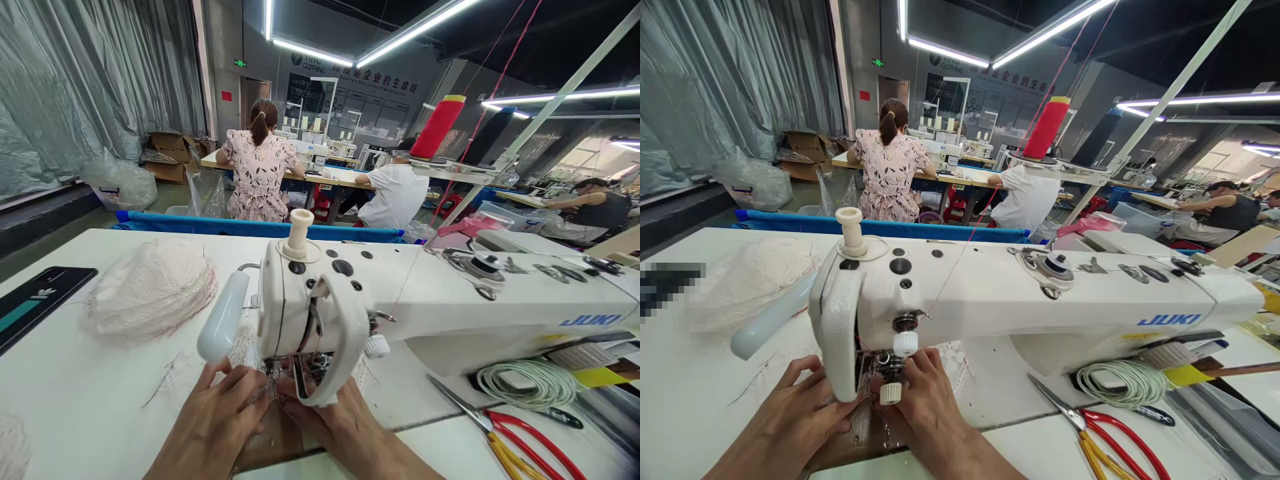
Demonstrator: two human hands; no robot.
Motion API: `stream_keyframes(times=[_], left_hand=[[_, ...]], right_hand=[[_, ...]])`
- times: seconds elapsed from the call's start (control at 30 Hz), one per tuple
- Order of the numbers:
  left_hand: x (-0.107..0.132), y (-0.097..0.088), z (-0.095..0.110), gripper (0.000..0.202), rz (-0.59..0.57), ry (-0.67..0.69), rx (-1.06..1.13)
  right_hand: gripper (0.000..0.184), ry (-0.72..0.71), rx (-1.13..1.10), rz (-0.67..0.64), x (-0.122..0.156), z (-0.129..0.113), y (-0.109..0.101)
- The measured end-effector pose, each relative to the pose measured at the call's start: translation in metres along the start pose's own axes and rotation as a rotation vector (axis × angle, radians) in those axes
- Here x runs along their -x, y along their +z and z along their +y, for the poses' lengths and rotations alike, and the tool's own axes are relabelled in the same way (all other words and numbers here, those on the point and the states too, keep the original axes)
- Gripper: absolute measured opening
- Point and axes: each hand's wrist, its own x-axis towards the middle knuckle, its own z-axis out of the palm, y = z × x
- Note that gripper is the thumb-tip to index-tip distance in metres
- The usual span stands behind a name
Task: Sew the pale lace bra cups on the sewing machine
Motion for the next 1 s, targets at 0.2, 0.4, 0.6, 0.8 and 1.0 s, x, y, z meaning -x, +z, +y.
stream_keyframes(times=[0.2, 0.4, 0.6, 0.8, 1.0], left_hand=[[0.0007, 0.0084, -0.0048, 0.016, 0.014, -0.039, 0.088], [0.0023, 0.0042, -0.0027, 0.015, -0.025, -0.062, 0.112], [0.0034, 0.0067, -0.0027, 0.014, -0.052, -0.076, 0.138], [0.0027, 0.0079, -0.0026, 0.006, -0.014, -0.082, 0.159], [0.0031, 0.0073, -0.0014, 0.013, -0.015, -0.097, 0.145]], right_hand=[[0.011, 0.015, -0.055, -0.007, 0.002, 0.0027, 0.0014], [0.007, 0.013, -0.032, -0.04, 0.0, 0.003, 0.0018], [0.015, 0.021, 0.016, -0.039, -0.001, 0.0034, 0.0025], [0.014, 0.007, -0.006, -0.029, -0.0026, 0.0022, 0.0014], [0.013, -0.005, 0.013, 0.035, -0.0006, 0.0005, 0.0035]])
